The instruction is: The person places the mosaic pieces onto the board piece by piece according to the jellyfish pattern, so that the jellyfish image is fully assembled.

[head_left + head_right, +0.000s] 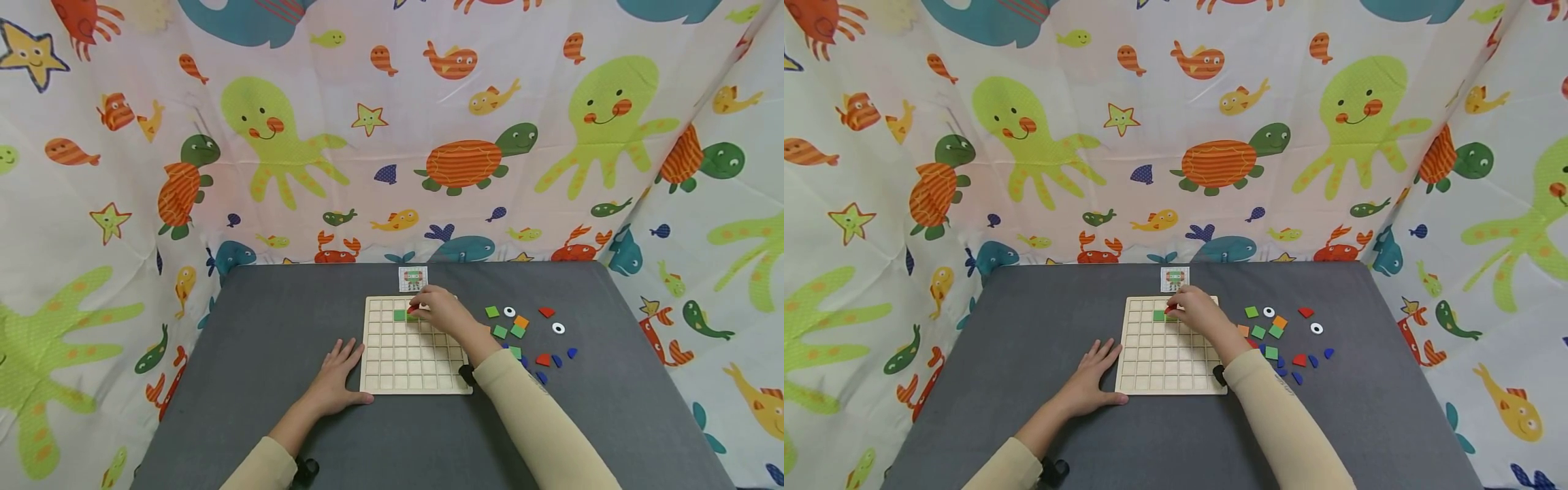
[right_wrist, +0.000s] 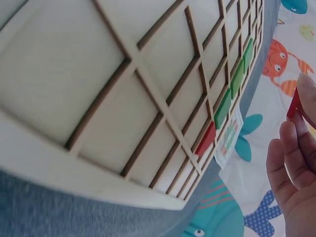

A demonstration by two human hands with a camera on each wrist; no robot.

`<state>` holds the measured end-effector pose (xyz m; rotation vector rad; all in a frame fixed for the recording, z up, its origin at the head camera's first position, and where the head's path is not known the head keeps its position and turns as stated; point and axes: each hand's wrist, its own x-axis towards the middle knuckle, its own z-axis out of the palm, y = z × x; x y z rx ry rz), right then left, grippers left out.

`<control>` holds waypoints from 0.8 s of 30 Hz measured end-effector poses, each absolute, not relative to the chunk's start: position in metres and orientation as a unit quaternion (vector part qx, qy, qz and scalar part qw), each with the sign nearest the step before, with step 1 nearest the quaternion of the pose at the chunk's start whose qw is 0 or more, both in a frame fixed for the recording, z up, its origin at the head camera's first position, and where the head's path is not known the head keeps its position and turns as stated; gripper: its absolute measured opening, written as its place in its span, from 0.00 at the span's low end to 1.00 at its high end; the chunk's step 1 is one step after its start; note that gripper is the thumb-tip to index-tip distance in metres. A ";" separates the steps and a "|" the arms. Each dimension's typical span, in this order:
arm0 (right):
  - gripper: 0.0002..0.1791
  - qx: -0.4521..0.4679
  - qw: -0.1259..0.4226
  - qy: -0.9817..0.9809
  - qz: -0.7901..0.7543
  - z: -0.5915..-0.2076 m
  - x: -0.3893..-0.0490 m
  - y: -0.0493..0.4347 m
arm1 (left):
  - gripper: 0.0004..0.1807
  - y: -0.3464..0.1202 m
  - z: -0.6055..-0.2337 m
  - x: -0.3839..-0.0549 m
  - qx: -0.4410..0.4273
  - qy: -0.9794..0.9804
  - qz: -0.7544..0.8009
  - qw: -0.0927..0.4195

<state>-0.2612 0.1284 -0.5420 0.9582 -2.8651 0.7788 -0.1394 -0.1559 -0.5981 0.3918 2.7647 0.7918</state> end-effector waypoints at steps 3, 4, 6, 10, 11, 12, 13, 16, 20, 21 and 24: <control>0.11 0.308 -0.001 -0.918 0.250 -0.546 -0.264 0.123 | 0.61 -0.156 -0.599 -0.139 0.134 0.946 0.270 0.121; 0.11 0.308 -0.005 -0.918 0.251 -0.547 -0.265 0.121 | 0.61 -0.156 -0.599 -0.139 0.134 0.946 0.270 0.122; 0.11 0.304 -0.014 -0.918 0.254 -0.550 -0.267 0.117 | 0.61 -0.155 -0.598 -0.140 0.134 0.945 0.270 0.123; 0.12 0.295 -0.031 -0.920 0.256 -0.555 -0.269 0.110 | 0.61 -0.154 -0.599 -0.140 0.135 0.945 0.272 0.123; 0.12 0.293 -0.032 -0.920 0.257 -0.556 -0.270 0.108 | 0.61 -0.154 -0.599 -0.140 0.135 0.945 0.271 0.123; 0.12 0.292 -0.034 -0.920 0.260 -0.557 -0.270 0.105 | 0.61 -0.154 -0.599 -0.140 0.134 0.945 0.271 0.123; 0.12 0.293 -0.033 -0.919 0.261 -0.558 -0.271 0.103 | 0.61 -0.154 -0.599 -0.140 0.135 0.945 0.271 0.122; 0.11 0.293 -0.030 -0.919 0.261 -0.560 -0.272 0.095 | 0.61 -0.154 -0.600 -0.140 0.135 0.945 0.271 0.124; 0.09 0.287 -0.035 -0.922 0.259 -0.563 -0.276 0.084 | 0.61 -0.155 -0.598 -0.139 0.135 0.943 0.278 0.125; 0.09 0.285 -0.038 -0.922 0.258 -0.563 -0.277 0.081 | 0.60 -0.155 -0.597 -0.139 0.136 0.942 0.280 0.124; 0.09 0.274 -0.048 -0.929 0.246 -0.565 -0.280 0.074 | 0.60 -0.156 -0.596 -0.140 0.139 0.941 0.285 0.120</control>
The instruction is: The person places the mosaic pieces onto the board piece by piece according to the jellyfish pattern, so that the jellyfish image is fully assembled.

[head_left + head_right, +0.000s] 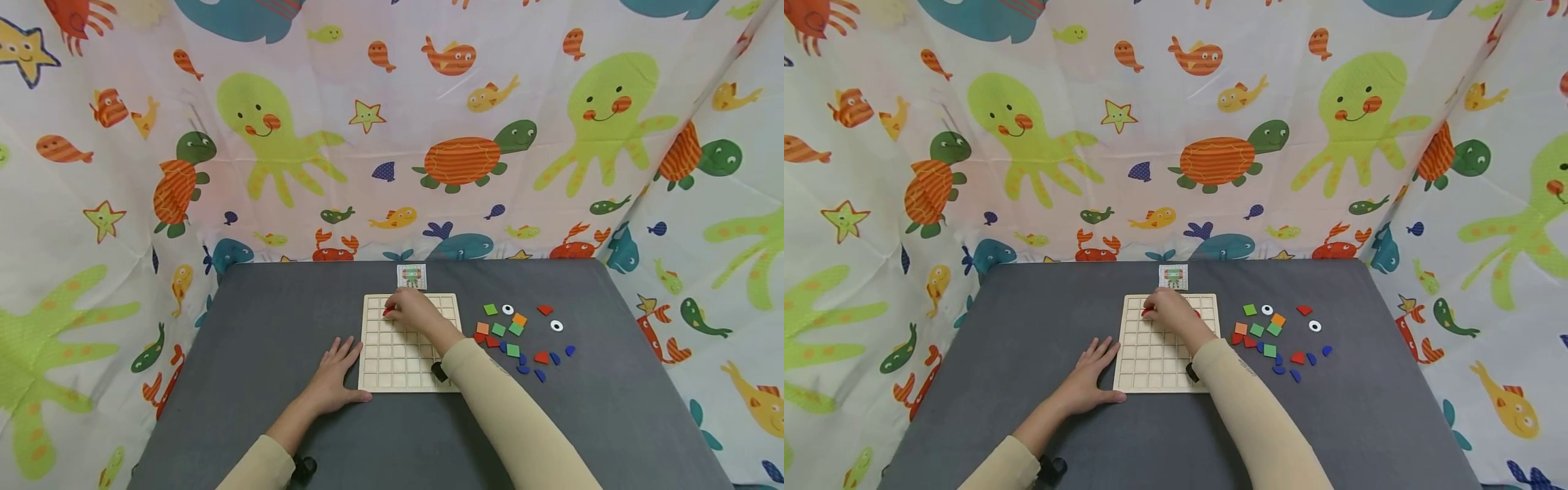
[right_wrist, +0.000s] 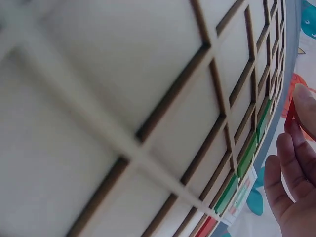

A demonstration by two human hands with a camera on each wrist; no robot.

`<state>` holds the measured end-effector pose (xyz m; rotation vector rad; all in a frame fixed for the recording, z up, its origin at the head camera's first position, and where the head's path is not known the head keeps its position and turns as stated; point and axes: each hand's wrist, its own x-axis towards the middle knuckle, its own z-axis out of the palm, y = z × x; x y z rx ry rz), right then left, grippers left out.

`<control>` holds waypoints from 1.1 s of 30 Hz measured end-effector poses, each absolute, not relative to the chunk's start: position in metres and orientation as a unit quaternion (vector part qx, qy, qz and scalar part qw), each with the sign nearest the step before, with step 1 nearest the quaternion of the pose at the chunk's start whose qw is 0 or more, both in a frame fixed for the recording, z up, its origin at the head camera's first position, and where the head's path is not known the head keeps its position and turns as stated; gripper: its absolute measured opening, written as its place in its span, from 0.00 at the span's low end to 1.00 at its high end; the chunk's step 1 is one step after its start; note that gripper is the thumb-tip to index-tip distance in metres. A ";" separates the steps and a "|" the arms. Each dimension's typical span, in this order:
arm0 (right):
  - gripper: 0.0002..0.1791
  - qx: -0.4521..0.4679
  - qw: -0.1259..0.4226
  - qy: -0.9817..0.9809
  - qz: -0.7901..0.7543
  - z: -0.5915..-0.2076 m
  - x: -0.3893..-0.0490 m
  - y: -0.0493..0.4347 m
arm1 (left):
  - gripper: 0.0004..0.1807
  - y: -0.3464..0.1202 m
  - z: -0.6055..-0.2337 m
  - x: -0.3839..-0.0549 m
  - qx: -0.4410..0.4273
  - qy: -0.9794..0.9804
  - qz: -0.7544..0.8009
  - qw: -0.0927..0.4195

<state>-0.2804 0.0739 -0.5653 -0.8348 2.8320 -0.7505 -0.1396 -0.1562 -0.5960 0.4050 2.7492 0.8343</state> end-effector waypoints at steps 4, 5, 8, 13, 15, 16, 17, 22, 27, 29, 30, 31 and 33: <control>0.09 -0.260 0.054 0.938 -0.224 -0.567 -0.283 0.068 | 0.60 -0.158 -0.597 -0.140 0.139 0.941 0.282 0.121; 0.09 -0.258 0.053 0.939 -0.220 -0.567 -0.284 0.067 | 0.60 -0.158 -0.597 -0.140 0.138 0.942 0.282 0.121; 0.10 -0.247 0.051 0.946 -0.205 -0.567 -0.285 0.065 | 0.60 -0.158 -0.599 -0.140 0.136 0.943 0.278 0.122; 0.09 -0.227 0.067 0.953 -0.188 -0.569 -0.286 0.063 | 0.61 -0.158 -0.600 -0.142 0.135 0.944 0.274 0.127; 0.08 -0.226 0.072 0.953 -0.186 -0.569 -0.287 0.063 | 0.61 -0.157 -0.600 -0.142 0.133 0.943 0.276 0.126; 0.08 -0.226 0.074 0.954 -0.185 -0.570 -0.287 0.063 | 0.61 -0.157 -0.599 -0.142 0.132 0.943 0.277 0.126; 0.08 -0.227 0.073 0.954 -0.182 -0.571 -0.288 0.062 | 0.61 -0.157 -0.599 -0.142 0.131 0.944 0.277 0.126; 0.08 -0.229 0.074 0.953 -0.184 -0.571 -0.286 0.061 | 0.61 -0.158 -0.600 -0.141 0.134 0.943 0.278 0.125; 0.08 -0.231 0.075 0.950 -0.198 -0.569 -0.283 0.060 | 0.61 -0.159 -0.601 -0.141 0.137 0.944 0.274 0.126; 0.07 -0.230 0.080 0.949 -0.199 -0.568 -0.283 0.059 | 0.61 -0.158 -0.602 -0.142 0.135 0.945 0.270 0.128; 0.08 -0.229 0.082 0.950 -0.198 -0.568 -0.283 0.059 | 0.61 -0.158 -0.602 -0.142 0.134 0.945 0.269 0.128; 0.08 -0.230 0.083 0.950 -0.195 -0.568 -0.283 0.059 | 0.62 -0.158 -0.602 -0.142 0.134 0.946 0.267 0.129; 0.09 -0.232 0.080 0.950 -0.190 -0.567 -0.283 0.059 | 0.62 -0.158 -0.602 -0.143 0.133 0.946 0.267 0.129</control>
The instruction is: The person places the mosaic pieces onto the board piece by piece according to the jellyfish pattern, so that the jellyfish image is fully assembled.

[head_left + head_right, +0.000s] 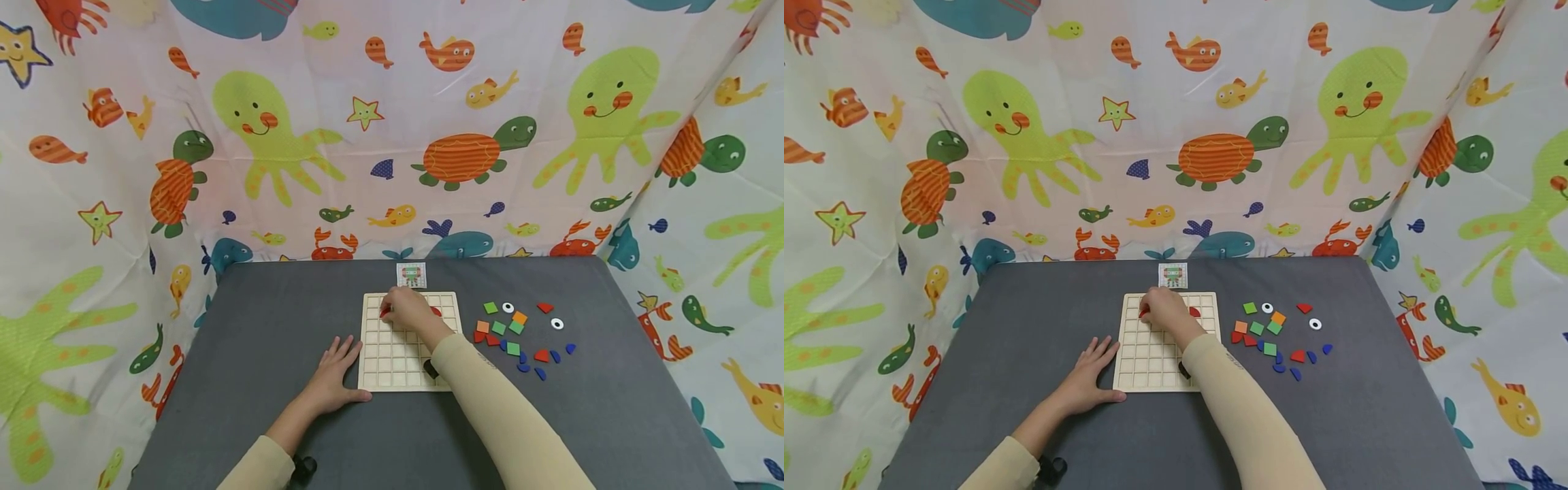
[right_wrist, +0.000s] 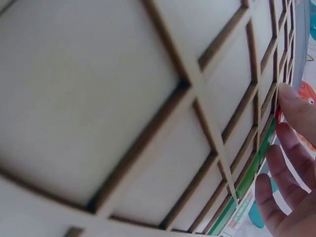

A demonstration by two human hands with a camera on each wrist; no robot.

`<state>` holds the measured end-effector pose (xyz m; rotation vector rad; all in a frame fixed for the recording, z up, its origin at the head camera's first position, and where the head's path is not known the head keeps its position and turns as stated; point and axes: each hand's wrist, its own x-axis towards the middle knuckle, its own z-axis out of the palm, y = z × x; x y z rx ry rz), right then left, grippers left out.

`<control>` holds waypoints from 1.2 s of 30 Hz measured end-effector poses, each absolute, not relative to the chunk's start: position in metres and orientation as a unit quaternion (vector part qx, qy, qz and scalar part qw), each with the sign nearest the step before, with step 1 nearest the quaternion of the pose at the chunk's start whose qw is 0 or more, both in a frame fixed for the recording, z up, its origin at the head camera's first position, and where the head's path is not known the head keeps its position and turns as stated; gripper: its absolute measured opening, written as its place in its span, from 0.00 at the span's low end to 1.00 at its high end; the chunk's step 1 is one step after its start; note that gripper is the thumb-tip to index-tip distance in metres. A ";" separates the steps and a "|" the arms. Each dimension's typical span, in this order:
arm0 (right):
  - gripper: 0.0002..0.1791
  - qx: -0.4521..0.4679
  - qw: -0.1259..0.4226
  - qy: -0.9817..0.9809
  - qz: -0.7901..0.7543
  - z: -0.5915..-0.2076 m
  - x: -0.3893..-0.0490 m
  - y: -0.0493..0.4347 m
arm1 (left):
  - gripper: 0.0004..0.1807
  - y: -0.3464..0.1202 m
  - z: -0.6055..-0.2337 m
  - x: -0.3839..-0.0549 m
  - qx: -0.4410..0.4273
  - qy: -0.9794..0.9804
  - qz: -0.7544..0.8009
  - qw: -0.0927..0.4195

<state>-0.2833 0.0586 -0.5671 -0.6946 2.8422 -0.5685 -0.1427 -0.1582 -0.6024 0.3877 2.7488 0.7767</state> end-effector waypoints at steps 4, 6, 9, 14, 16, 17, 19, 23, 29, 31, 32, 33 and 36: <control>0.13 -0.238 0.074 0.948 -0.197 -0.563 -0.284 0.062 | 0.62 -0.158 -0.601 -0.143 0.134 0.945 0.270 0.128; 0.14 -0.240 0.075 0.945 -0.211 -0.560 -0.283 0.064 | 0.62 -0.158 -0.601 -0.143 0.134 0.945 0.270 0.127; 0.14 -0.242 0.077 0.939 -0.231 -0.556 -0.282 0.067 | 0.62 -0.158 -0.602 -0.144 0.132 0.947 0.264 0.129; 0.16 -0.244 0.074 0.924 -0.284 -0.545 -0.273 0.075 | 0.62 -0.157 -0.603 -0.144 0.126 0.947 0.263 0.136; 0.16 -0.245 0.070 0.917 -0.307 -0.540 -0.269 0.079 | 0.62 -0.157 -0.602 -0.144 0.124 0.947 0.265 0.135; 0.16 -0.245 0.067 0.914 -0.315 -0.539 -0.266 0.080 | 0.62 -0.156 -0.602 -0.144 0.124 0.947 0.266 0.134; 0.16 -0.244 0.059 0.913 -0.320 -0.536 -0.261 0.083 | 0.62 -0.156 -0.602 -0.143 0.124 0.947 0.266 0.133; 0.15 -0.241 0.042 0.916 -0.317 -0.531 -0.250 0.089 | 0.61 -0.156 -0.602 -0.143 0.126 0.946 0.265 0.135; 0.14 -0.229 0.012 0.915 -0.331 -0.524 -0.235 0.102 | 0.61 -0.154 -0.601 -0.143 0.128 0.946 0.265 0.137; 0.14 -0.222 0.006 0.914 -0.340 -0.522 -0.231 0.106 | 0.61 -0.154 -0.600 -0.143 0.129 0.946 0.267 0.135; 0.14 -0.219 0.003 0.913 -0.344 -0.521 -0.229 0.109 | 0.61 -0.154 -0.600 -0.143 0.129 0.946 0.267 0.135; 0.14 -0.218 0.000 0.912 -0.347 -0.519 -0.227 0.111 | 0.61 -0.154 -0.600 -0.143 0.129 0.946 0.265 0.136; 0.14 -0.217 -0.008 0.909 -0.355 -0.516 -0.221 0.118 | 0.61 -0.155 -0.601 -0.143 0.129 0.946 0.267 0.134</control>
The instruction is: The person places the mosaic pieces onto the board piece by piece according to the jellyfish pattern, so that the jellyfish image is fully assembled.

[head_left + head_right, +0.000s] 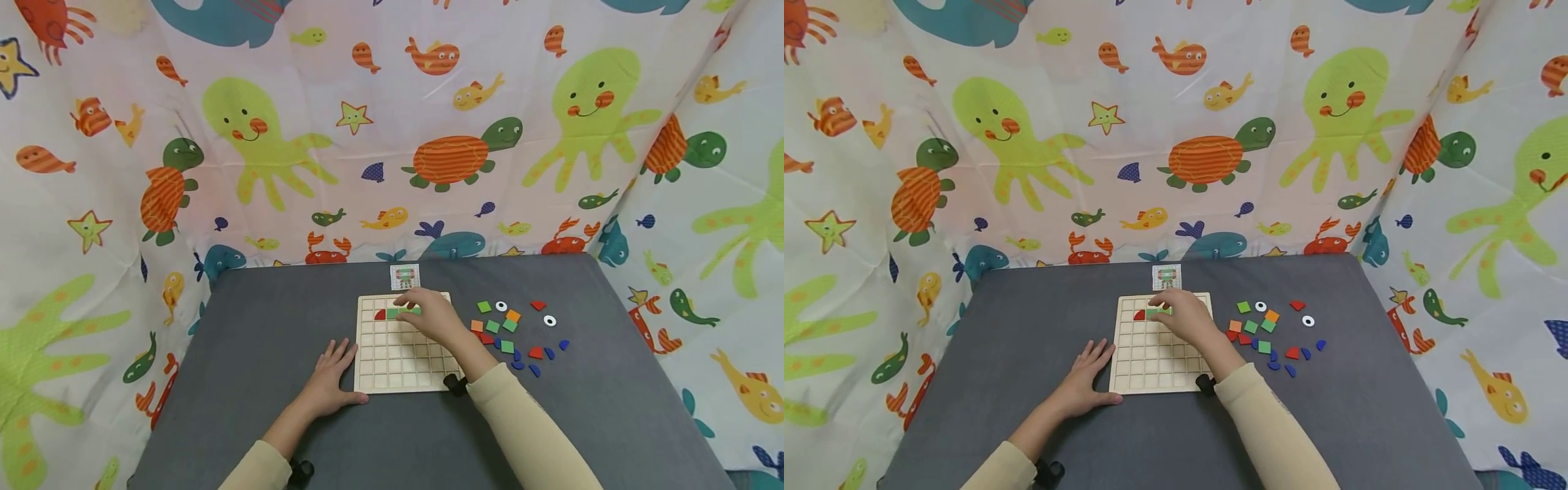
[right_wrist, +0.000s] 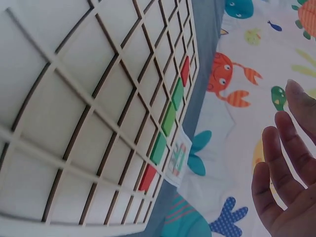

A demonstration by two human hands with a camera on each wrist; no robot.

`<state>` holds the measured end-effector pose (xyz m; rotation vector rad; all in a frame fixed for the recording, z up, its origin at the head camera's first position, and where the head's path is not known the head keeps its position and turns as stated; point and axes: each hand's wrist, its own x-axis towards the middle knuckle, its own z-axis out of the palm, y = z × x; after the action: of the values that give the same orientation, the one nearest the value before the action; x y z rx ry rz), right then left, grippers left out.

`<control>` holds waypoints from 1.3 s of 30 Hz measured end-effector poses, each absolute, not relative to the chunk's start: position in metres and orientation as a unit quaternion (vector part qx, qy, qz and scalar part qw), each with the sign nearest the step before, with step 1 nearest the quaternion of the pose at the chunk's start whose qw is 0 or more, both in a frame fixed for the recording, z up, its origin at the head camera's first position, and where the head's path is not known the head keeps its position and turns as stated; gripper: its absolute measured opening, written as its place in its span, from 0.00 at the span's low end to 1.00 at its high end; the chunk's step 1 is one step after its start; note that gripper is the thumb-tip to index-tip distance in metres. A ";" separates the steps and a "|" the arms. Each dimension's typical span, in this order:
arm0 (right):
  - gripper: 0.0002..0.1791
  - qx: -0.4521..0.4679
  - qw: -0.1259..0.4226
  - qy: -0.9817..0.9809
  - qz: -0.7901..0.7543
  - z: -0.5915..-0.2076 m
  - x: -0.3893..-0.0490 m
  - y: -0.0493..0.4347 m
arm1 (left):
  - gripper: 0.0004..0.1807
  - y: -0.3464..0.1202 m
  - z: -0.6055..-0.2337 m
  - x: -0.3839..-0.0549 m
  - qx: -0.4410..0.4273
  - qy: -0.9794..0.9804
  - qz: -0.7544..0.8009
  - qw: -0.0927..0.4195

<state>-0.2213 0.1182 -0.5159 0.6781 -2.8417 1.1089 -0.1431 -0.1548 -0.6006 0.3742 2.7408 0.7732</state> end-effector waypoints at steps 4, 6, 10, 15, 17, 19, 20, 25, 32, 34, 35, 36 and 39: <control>0.14 0.215 0.029 -0.910 0.354 -0.516 -0.216 0.130 | 0.62 -0.156 -0.602 -0.143 0.130 0.945 0.268 0.132; 0.15 0.210 0.038 -0.909 0.358 -0.519 -0.214 0.138 | 0.62 -0.156 -0.603 -0.143 0.132 0.945 0.267 0.131; 0.15 0.200 0.046 -0.906 0.371 -0.524 -0.212 0.155 | 0.62 -0.155 -0.603 -0.144 0.135 0.946 0.264 0.131; 0.14 0.183 0.064 -0.908 0.372 -0.530 -0.207 0.174 | 0.62 -0.154 -0.602 -0.143 0.136 0.945 0.268 0.128; 0.14 0.175 0.069 -0.908 0.376 -0.532 -0.205 0.182 | 0.62 -0.154 -0.602 -0.142 0.137 0.945 0.269 0.125; 0.15 0.166 0.071 -0.908 0.379 -0.534 -0.202 0.190 | 0.62 -0.155 -0.603 -0.142 0.137 0.945 0.270 0.124; 0.16 0.159 0.069 -0.907 0.383 -0.534 -0.201 0.194 | 0.62 -0.155 -0.603 -0.142 0.137 0.945 0.269 0.123; 0.16 0.130 0.073 -0.911 0.384 -0.540 -0.197 0.213 | 0.62 -0.156 -0.605 -0.143 0.132 0.947 0.265 0.125; 0.14 0.106 0.084 -0.915 0.379 -0.544 -0.193 0.238 | 0.62 -0.155 -0.603 -0.142 0.128 0.947 0.267 0.128; 0.14 0.094 0.085 -0.917 0.378 -0.545 -0.193 0.245 | 0.62 -0.156 -0.603 -0.142 0.127 0.946 0.268 0.127; 0.15 0.088 0.085 -0.918 0.378 -0.546 -0.193 0.248 | 0.62 -0.156 -0.603 -0.141 0.127 0.946 0.268 0.128; 0.15 0.081 0.085 -0.919 0.376 -0.547 -0.193 0.251 | 0.61 -0.156 -0.603 -0.141 0.127 0.946 0.268 0.127; 0.15 0.064 0.083 -0.922 0.373 -0.548 -0.194 0.262 | 0.61 -0.156 -0.602 -0.141 0.127 0.947 0.266 0.127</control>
<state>-0.1936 0.2617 -0.5478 0.1912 -2.7537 1.1129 -0.1408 -0.1558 -0.6024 0.3704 2.7574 0.7734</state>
